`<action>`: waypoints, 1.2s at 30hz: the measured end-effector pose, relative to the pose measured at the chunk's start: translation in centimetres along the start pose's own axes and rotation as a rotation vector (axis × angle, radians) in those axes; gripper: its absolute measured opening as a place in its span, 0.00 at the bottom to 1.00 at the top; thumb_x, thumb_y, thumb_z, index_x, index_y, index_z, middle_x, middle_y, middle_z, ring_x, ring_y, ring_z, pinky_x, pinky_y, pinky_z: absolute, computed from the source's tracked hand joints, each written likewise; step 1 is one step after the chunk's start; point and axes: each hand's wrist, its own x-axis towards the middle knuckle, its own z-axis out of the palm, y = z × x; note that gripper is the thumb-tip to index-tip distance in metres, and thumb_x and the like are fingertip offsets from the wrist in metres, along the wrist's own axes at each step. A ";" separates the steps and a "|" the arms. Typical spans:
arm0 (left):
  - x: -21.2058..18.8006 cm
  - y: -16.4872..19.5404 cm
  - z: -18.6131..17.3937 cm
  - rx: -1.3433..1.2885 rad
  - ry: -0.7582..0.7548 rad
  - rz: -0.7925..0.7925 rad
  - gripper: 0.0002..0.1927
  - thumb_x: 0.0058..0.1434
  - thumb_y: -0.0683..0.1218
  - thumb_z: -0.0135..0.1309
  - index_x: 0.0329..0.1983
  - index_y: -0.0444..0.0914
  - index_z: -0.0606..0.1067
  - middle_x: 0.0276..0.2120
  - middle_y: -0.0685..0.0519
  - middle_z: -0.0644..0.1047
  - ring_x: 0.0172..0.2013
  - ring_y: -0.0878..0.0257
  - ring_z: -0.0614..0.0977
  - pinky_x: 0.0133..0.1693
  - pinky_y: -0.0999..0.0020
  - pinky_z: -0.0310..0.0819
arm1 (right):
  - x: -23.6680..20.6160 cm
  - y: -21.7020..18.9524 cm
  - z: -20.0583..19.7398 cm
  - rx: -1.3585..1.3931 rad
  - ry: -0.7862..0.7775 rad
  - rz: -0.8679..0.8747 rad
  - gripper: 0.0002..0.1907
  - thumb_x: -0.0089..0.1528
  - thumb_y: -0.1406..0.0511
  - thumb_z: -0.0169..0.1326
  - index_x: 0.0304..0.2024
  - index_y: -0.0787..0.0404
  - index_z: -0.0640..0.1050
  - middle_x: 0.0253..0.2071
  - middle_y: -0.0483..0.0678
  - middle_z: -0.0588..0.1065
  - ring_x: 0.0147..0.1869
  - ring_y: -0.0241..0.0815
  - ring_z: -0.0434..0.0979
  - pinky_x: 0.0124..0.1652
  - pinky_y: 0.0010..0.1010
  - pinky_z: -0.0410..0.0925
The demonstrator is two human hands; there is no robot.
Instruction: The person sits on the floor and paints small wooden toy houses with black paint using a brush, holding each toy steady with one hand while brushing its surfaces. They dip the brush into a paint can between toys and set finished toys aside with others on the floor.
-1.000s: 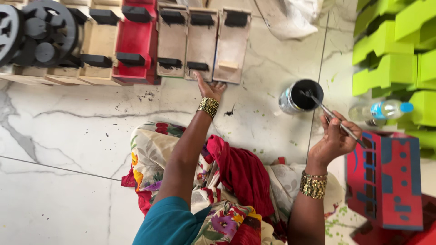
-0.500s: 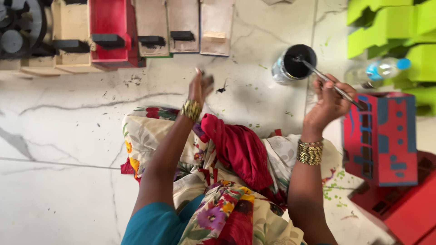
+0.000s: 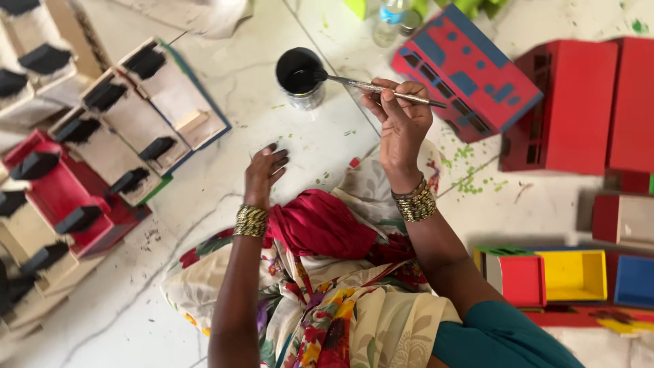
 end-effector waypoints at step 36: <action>-24.6 -19.4 40.3 0.753 -1.481 0.674 0.54 0.51 0.70 0.63 0.75 0.42 0.59 0.57 0.42 0.73 0.59 0.48 0.73 0.62 0.53 0.67 | -23.1 -18.1 3.3 0.140 -0.285 -0.029 0.06 0.74 0.75 0.52 0.46 0.62 0.69 0.53 0.63 0.76 0.58 0.52 0.82 0.54 0.37 0.79</action>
